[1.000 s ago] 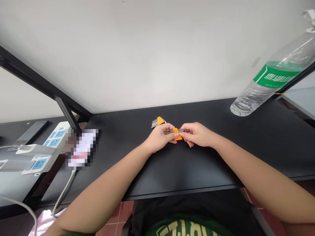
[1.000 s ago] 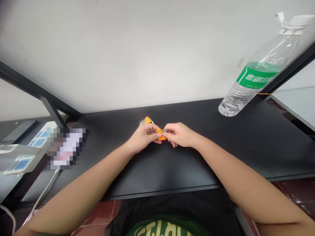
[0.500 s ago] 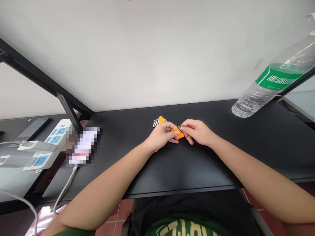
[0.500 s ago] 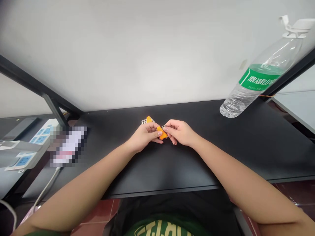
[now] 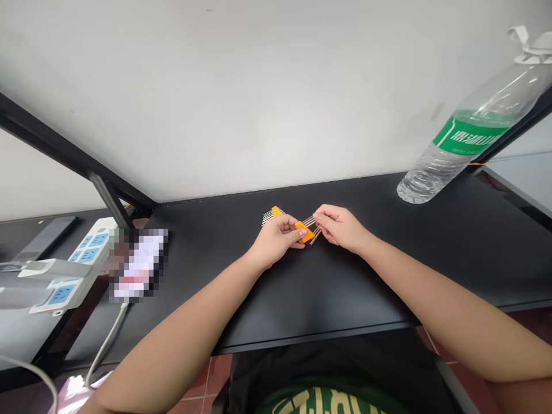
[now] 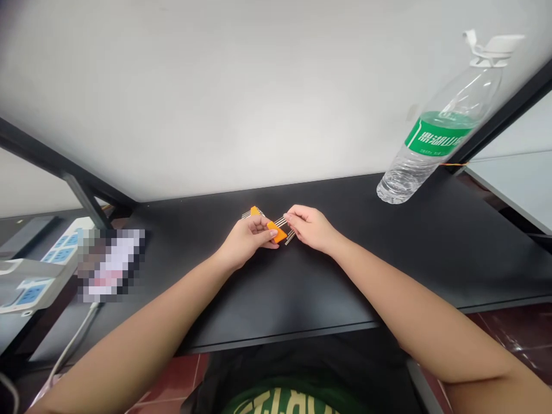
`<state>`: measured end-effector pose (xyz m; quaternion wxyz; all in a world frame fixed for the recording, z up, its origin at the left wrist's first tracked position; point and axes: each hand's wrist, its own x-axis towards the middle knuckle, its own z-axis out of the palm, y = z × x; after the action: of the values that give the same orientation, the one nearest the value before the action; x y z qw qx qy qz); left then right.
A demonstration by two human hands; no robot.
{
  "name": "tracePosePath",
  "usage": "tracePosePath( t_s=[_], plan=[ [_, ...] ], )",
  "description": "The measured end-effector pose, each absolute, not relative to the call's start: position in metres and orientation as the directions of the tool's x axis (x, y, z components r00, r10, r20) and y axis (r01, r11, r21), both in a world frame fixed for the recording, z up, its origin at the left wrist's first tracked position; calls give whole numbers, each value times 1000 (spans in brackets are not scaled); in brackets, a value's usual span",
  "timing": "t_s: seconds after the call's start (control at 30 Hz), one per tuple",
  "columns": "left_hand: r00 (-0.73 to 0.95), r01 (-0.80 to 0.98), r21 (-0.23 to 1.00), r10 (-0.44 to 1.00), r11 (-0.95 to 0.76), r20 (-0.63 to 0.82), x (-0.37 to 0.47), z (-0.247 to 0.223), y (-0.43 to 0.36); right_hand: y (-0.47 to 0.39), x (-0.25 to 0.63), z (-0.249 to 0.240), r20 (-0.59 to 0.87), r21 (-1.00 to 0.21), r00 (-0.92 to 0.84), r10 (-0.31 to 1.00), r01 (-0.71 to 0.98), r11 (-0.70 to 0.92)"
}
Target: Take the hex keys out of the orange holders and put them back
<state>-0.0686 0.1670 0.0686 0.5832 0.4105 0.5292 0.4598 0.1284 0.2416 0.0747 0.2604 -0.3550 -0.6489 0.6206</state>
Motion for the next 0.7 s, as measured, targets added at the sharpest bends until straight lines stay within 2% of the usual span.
tracePosePath(
  t_s=[0.1,0.13,0.2,0.3,0.37,0.5,0.7],
  plan=[
    [-27,-51,965,965,258,-259,-73,69,167,259,136,73,-108,-993,-507,855,93,-70],
    [-42,-28,966,965,257,-258,-74,68,167,266,140,72,-117,-991,-477,871,115,-71],
    [-60,0,968,966,253,-252,-74,68,167,279,147,71,-138,-965,-464,875,260,-15],
    [-43,5,966,965,257,-257,-73,68,166,292,152,69,-89,-809,-478,874,546,216],
    [-29,4,964,963,267,-267,-72,69,166,295,149,67,-24,-669,-506,862,649,362],
    [-28,6,963,963,268,-268,-73,71,166,294,139,58,77,-452,-584,808,701,551],
    [-16,-6,964,964,264,-264,-73,71,166,293,143,51,31,-240,-648,761,734,635]
  ],
)
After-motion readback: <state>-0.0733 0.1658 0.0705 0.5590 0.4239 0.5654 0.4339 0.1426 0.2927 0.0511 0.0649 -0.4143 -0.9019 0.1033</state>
